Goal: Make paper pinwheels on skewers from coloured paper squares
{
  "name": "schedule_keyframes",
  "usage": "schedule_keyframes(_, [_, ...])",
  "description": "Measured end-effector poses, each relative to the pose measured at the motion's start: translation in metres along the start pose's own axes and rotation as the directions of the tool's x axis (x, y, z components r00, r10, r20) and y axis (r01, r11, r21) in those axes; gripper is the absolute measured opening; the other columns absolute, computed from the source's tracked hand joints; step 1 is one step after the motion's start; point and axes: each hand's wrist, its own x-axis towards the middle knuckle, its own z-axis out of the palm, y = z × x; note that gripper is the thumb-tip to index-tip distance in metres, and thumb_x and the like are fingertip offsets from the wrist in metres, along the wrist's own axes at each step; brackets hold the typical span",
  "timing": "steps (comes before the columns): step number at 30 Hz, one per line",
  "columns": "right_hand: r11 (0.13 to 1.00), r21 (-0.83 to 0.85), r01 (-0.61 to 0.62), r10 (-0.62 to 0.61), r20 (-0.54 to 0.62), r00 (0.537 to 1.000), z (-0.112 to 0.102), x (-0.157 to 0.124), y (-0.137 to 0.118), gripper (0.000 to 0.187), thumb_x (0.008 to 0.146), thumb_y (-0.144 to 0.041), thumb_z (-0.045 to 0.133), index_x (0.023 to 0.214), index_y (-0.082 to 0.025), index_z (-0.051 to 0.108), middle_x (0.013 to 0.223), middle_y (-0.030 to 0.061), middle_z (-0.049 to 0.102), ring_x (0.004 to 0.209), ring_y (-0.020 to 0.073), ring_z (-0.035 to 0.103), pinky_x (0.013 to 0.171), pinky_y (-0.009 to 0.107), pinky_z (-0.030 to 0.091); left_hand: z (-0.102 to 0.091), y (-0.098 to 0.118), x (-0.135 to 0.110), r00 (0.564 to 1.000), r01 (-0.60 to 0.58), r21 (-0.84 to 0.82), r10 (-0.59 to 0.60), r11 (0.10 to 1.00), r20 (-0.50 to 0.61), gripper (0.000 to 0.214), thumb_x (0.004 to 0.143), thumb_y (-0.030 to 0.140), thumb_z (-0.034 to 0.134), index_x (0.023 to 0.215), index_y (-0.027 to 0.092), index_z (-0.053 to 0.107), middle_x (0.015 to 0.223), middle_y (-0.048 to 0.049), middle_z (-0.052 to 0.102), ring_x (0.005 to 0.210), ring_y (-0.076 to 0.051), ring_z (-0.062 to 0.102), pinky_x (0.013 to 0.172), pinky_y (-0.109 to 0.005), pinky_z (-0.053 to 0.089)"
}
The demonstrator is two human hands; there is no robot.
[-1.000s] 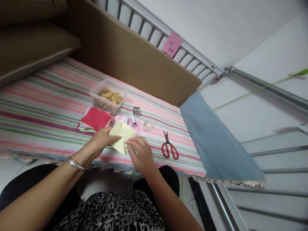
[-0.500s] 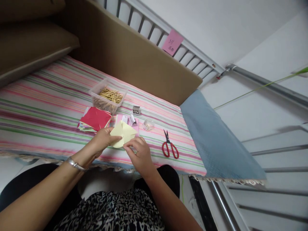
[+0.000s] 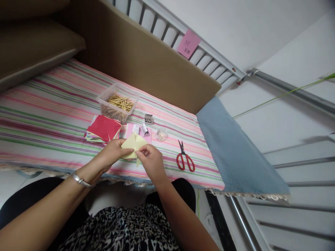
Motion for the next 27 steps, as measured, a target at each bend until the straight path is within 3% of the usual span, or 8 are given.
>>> schedule_keyframes(8, [0.995,-0.099,0.010,-0.012,-0.010,1.000,0.001,-0.002,-0.001,0.006,0.075,-0.025,0.067,0.076,-0.021,0.063,0.073,-0.0005,0.063,0.069,0.0157,0.058,0.069,0.029,0.048,-0.002,-0.001,0.001,0.998,-0.059,0.089,0.059,0.994,0.003,0.032,0.050,0.026,0.081,0.077,0.013,0.072,0.064,-0.0012,0.069,0.058,-0.017,0.058,0.058,-0.027,0.042])
schedule_keyframes(12, [0.949,-0.260,0.177,-0.192,-0.035,0.981,-0.010,0.002,-0.006,0.043,0.069,-0.022,0.072,0.110,-0.021,0.061,0.107,0.0088,0.065,0.103,0.0264,0.056,0.093,0.043,0.044,-0.004,-0.003,0.002,0.995,-0.096,0.145,0.091,0.985,0.042,0.026,0.052,0.024,0.078,0.076,0.015,0.072,0.062,-0.0003,0.067,0.056,-0.017,0.057,0.057,-0.027,0.042])
schedule_keyframes(14, [0.956,-0.227,0.186,-0.188,0.012,0.982,-0.017,0.008,-0.007,0.060,0.067,-0.021,0.075,0.123,-0.021,0.055,0.119,0.0108,0.061,0.114,0.0290,0.053,0.100,0.046,0.040,-0.004,-0.005,0.003,0.991,-0.111,0.171,0.097,0.979,0.088,0.022,0.055,0.022,0.076,0.075,0.016,0.072,0.063,-0.0003,0.067,0.057,-0.018,0.058,0.058,-0.027,0.042])
schedule_keyframes(16, [0.992,-0.111,0.064,-0.049,0.133,0.990,-0.023,0.014,-0.008,0.071,0.066,-0.021,0.075,0.132,-0.022,0.049,0.113,0.0095,0.064,0.107,0.0277,0.058,0.094,0.045,0.045,-0.004,-0.008,0.004,0.985,-0.144,0.216,0.118,0.966,0.129,0.019,0.057,0.021,0.073,0.076,0.017,0.071,0.063,0.0000,0.067,0.057,-0.018,0.058,0.058,-0.027,0.042])
schedule_keyframes(18, [0.993,0.032,-0.115,0.100,0.296,0.950,-0.026,0.019,-0.007,0.076,0.068,-0.018,0.073,0.137,-0.022,0.044,0.097,0.0054,0.067,0.085,0.0225,0.065,0.077,0.038,0.052,-0.003,-0.009,0.005,0.976,-0.189,0.250,0.154,0.950,0.153,0.019,0.058,0.019,0.072,0.077,0.018,0.071,0.065,0.0002,0.068,0.059,-0.018,0.059,0.059,-0.027,0.043])
schedule_keyframes(20, [0.959,0.141,-0.245,0.170,0.403,0.899,-0.026,0.022,-0.007,0.077,0.068,-0.012,0.069,0.140,-0.022,0.041,0.084,0.0007,0.067,0.067,0.0164,0.063,0.062,0.030,0.052,-0.002,-0.009,0.005,0.970,-0.212,0.242,0.174,0.947,0.168,0.023,0.058,0.016,0.071,0.081,0.019,0.071,0.070,-0.0002,0.070,0.062,-0.019,0.061,0.061,-0.027,0.044])
schedule_keyframes(23, [0.929,0.205,-0.308,0.194,0.437,0.878,-0.023,0.023,-0.007,0.075,0.066,-0.007,0.065,0.137,-0.023,0.045,0.073,-0.0041,0.065,0.055,0.0115,0.057,0.051,0.023,0.046,0.000,-0.007,0.004,0.968,-0.211,0.213,0.173,0.954,0.183,0.029,0.056,0.014,0.071,0.084,0.020,0.070,0.074,-0.0006,0.071,0.063,-0.019,0.062,0.062,-0.027,0.045])
schedule_keyframes(27, [0.919,0.239,-0.313,0.187,0.435,0.881,-0.022,0.024,-0.007,0.070,0.062,-0.005,0.066,0.128,-0.023,0.053,0.072,-0.0045,0.066,0.058,0.0117,0.058,0.049,0.019,0.044,0.000,-0.003,0.001,0.960,-0.216,0.220,0.166,0.951,0.225,0.031,0.057,0.012,0.068,0.087,0.021,0.071,0.075,0.0003,0.071,0.063,-0.018,0.061,0.062,-0.027,0.045])
